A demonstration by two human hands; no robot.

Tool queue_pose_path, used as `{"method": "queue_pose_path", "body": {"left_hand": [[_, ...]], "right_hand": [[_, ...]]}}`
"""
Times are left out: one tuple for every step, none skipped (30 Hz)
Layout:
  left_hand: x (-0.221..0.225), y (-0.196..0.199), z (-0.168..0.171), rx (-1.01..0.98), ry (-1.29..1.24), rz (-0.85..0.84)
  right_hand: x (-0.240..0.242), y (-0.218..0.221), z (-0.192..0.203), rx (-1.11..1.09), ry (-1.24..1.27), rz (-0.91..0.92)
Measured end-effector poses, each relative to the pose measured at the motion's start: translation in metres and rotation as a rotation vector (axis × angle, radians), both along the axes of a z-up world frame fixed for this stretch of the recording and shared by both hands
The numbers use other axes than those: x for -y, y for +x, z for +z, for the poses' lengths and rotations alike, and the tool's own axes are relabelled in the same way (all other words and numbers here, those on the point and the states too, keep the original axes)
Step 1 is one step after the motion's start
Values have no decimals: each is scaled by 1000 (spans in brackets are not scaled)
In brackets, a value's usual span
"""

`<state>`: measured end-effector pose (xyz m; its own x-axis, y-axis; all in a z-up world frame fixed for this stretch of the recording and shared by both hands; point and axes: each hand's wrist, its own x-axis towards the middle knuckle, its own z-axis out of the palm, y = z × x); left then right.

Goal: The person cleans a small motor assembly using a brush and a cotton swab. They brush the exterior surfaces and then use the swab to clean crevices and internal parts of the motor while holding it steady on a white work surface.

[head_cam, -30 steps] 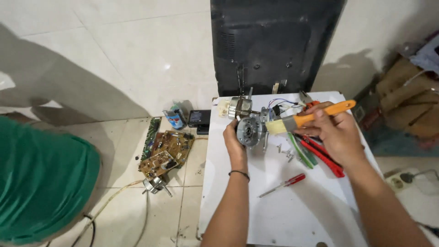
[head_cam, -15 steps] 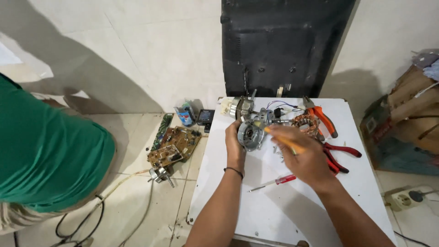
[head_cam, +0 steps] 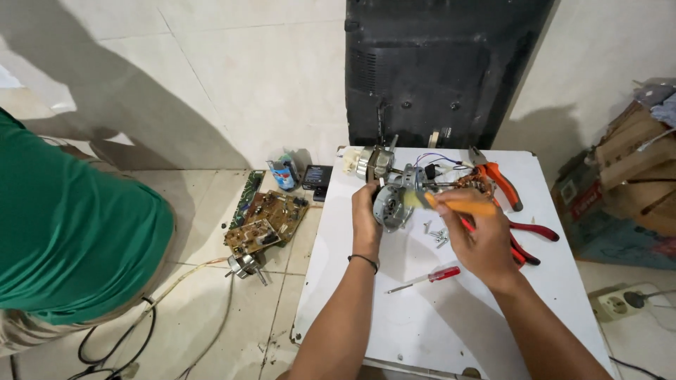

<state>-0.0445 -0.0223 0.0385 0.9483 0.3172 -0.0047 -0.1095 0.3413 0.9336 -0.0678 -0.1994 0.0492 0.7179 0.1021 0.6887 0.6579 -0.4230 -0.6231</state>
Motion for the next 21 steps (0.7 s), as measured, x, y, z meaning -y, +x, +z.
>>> {"method": "queue_pose_path", "body": {"left_hand": [[-3, 5, -6, -1, -3, 0], [-5, 9, -13, 49, 72, -6], [-9, 14, -19, 101, 150, -8], [-9, 16, -23, 101, 149, -5], [-10, 18, -27, 117, 192, -17], [-12, 20, -31, 132, 235, -29], [-14, 23, -38, 129, 239, -25], [-17, 26, -46, 135, 162, -16], [-17, 30, -53, 143, 83, -13], [-16, 24, -45, 142, 85, -14], [-13, 19, -36, 149, 68, -7], [-10, 13, -28, 156, 51, 0], [-10, 18, -33, 153, 48, -3], [-10, 22, -38, 170, 93, -7], [-12, 27, -42, 188, 140, -8], [-14, 25, -38, 186, 140, -8], [-15, 24, -33, 207, 171, -12], [-17, 23, -28, 229, 202, -15], [-17, 26, -33, 226, 200, -15], [-17, 29, -39, 207, 171, -18], [-17, 32, -43, 190, 145, -20]], "right_hand": [[-5, -5, 2, -1, -3, 0], [-10, -10, 5, 57, 38, 81], [-17, -15, 7, 115, 82, 167], [-9, -11, -3, 116, 82, 170], [-4, -7, -13, 52, 16, 150], [1, -3, -23, -12, -51, 130], [-3, -8, -16, -15, -48, 135], [-8, -12, -8, -180, 201, 243], [-11, -16, 0, -344, 449, 343], [-11, -15, -4, -345, 452, 342], [-9, -12, -6, -338, 406, 370], [-7, -9, -8, -331, 360, 397], [-2, -5, -12, -334, 359, 393], [4, -2, -16, -194, 211, 247], [8, 2, -19, -53, 64, 104], [5, 2, -19, -55, 64, 104], [2, 4, -18, 59, 64, 123], [-1, 5, -17, 172, 64, 141], [-2, 1, -14, 169, 62, 141], [-3, -4, -11, 64, 10, 138], [-5, -7, -8, -38, -39, 134]]}}
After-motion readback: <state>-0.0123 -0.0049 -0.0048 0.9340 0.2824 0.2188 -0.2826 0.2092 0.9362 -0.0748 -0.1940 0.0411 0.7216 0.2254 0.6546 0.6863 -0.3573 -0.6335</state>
